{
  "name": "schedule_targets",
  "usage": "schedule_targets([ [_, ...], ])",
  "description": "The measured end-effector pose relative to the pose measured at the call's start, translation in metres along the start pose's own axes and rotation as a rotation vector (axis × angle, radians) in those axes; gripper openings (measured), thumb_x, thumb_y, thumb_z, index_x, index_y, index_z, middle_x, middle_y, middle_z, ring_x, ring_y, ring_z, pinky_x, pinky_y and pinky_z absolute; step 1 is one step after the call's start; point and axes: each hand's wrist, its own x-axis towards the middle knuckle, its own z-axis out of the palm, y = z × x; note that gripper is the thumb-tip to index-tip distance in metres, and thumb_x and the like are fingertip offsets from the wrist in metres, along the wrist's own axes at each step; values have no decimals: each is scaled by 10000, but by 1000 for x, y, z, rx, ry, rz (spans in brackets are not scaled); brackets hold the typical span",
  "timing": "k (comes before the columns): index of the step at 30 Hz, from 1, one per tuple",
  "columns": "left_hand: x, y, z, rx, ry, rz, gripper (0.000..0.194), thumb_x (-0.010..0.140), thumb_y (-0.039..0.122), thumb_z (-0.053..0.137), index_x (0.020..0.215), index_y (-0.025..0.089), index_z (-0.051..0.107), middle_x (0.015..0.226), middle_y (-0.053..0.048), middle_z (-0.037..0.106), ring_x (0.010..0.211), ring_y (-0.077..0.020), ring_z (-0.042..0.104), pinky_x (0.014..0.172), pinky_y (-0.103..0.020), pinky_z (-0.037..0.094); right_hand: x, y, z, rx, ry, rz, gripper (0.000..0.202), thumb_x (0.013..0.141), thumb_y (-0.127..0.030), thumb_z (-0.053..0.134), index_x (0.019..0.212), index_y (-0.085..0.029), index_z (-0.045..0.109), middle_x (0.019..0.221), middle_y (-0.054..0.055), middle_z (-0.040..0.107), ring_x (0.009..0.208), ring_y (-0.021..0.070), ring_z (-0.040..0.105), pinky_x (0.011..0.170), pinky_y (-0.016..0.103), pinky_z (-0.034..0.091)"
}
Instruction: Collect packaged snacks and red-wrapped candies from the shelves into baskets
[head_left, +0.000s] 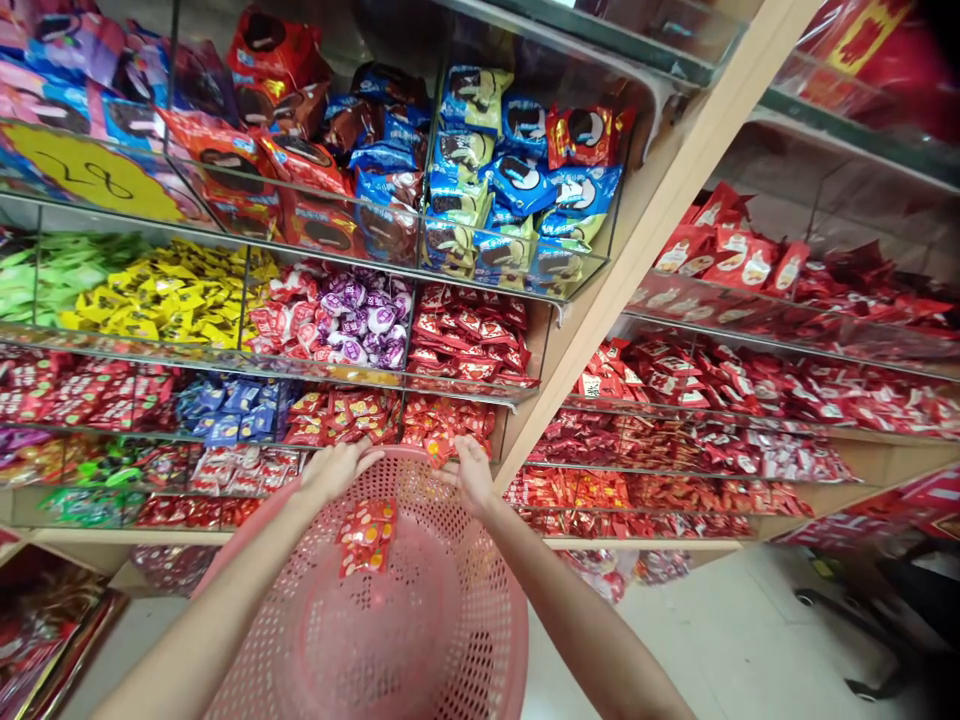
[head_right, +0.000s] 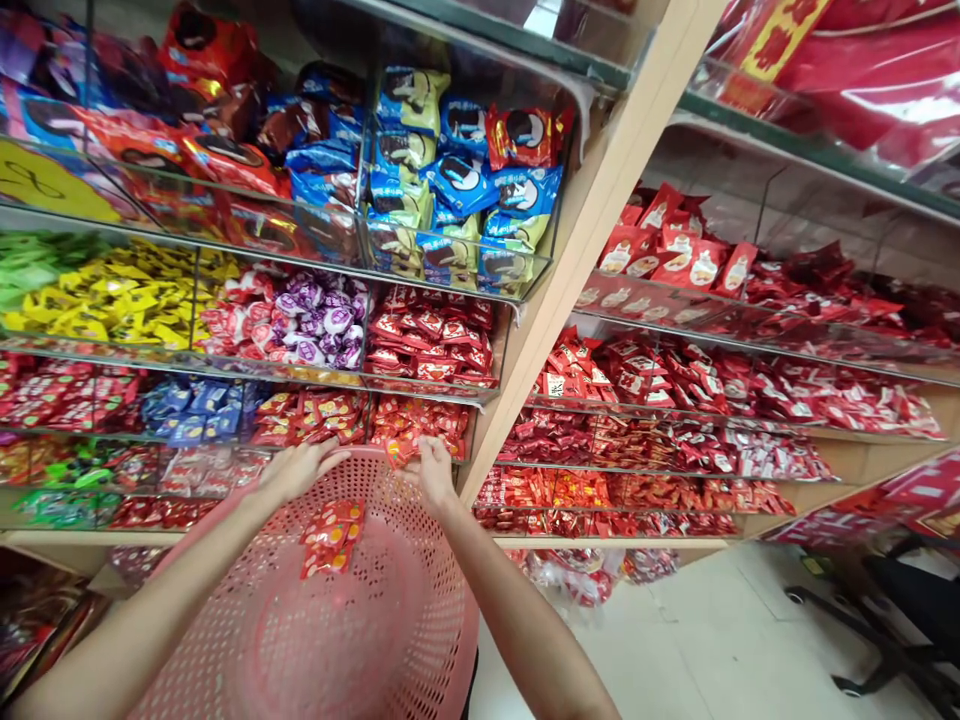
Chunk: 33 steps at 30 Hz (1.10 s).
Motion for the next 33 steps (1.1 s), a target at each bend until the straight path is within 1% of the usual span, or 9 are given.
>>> schedule_targets([
  [4, 0, 1, 0, 1, -5, 14, 639, 838, 652, 160, 1204, 270, 517, 942, -115, 687, 866, -289, 641, 737, -368, 452, -20, 10, 12, 187, -110, 294, 139, 845, -348, 489, 866, -211, 478, 661, -25, 598, 657, 125, 648, 652, 259, 510],
  [6, 0, 1, 0, 7, 5, 24, 647, 838, 653, 149, 1194, 267, 527, 933, -119, 687, 866, -298, 641, 726, -374, 454, -26, 12, 15, 227, -161, 361, 174, 872, -349, 447, 873, -193, 526, 732, 0, 631, 667, 106, 638, 670, 238, 500],
  [11, -1, 0, 0, 18, 20, 31, 671, 821, 678, 156, 1215, 270, 514, 928, -125, 691, 863, -309, 643, 706, -387, 460, -33, 11, 17, 127, -262, 440, 253, 855, -427, 448, 831, -198, 553, 681, -23, 599, 598, 98, 587, 601, 232, 472],
  [14, 0, 0, 0, 29, 28, 35, 666, 821, 678, 146, 1190, 277, 529, 927, -117, 693, 860, -304, 645, 700, -381, 462, -36, 9, 15, -32, -402, 393, 293, 696, -417, 662, 858, -210, 533, 698, -49, 583, 611, 96, 569, 609, 244, 461],
  [18, -1, 0, -1, 30, 26, 41, 659, 826, 672, 149, 1185, 273, 530, 930, -119, 692, 859, -309, 645, 706, -385, 461, -43, 6, 13, -249, -453, 196, 588, 462, -291, 824, 923, -223, 465, 684, -81, 548, 591, 89, 547, 615, 245, 448],
  [22, -2, 2, -3, 14, 14, 26, 639, 838, 652, 176, 1217, 262, 513, 948, -129, 688, 886, -312, 638, 729, -391, 456, -47, 5, 11, -392, -480, 136, 653, 425, -255, 833, 939, -244, 429, 765, -78, 514, 615, 84, 534, 604, 240, 442],
  [28, -5, 5, -6, 6, 4, 14, 610, 850, 631, 190, 1212, 267, 520, 947, -127, 687, 882, -312, 638, 725, -392, 458, -47, 7, 8, -462, -563, 160, 537, 452, -319, 813, 845, -225, 458, 821, -52, 514, 696, 100, 547, 628, 241, 455],
  [31, -5, 5, -6, -3, 3, 9, 619, 846, 636, 188, 1202, 265, 532, 939, -130, 687, 880, -316, 636, 728, -394, 458, -49, 6, 7, -484, -614, 120, 522, 452, -306, 807, 861, -227, 492, 942, -18, 544, 868, 146, 564, 662, 244, 468],
  [33, -4, 5, -5, -13, -3, -4, 621, 842, 641, 194, 1218, 271, 522, 943, -132, 684, 886, -315, 634, 740, -400, 454, -49, 6, 5, -520, -632, 90, 507, 474, -291, 793, 899, -231, 523, 1056, 10, 538, 1041, 183, 514, 689, 241, 471],
])
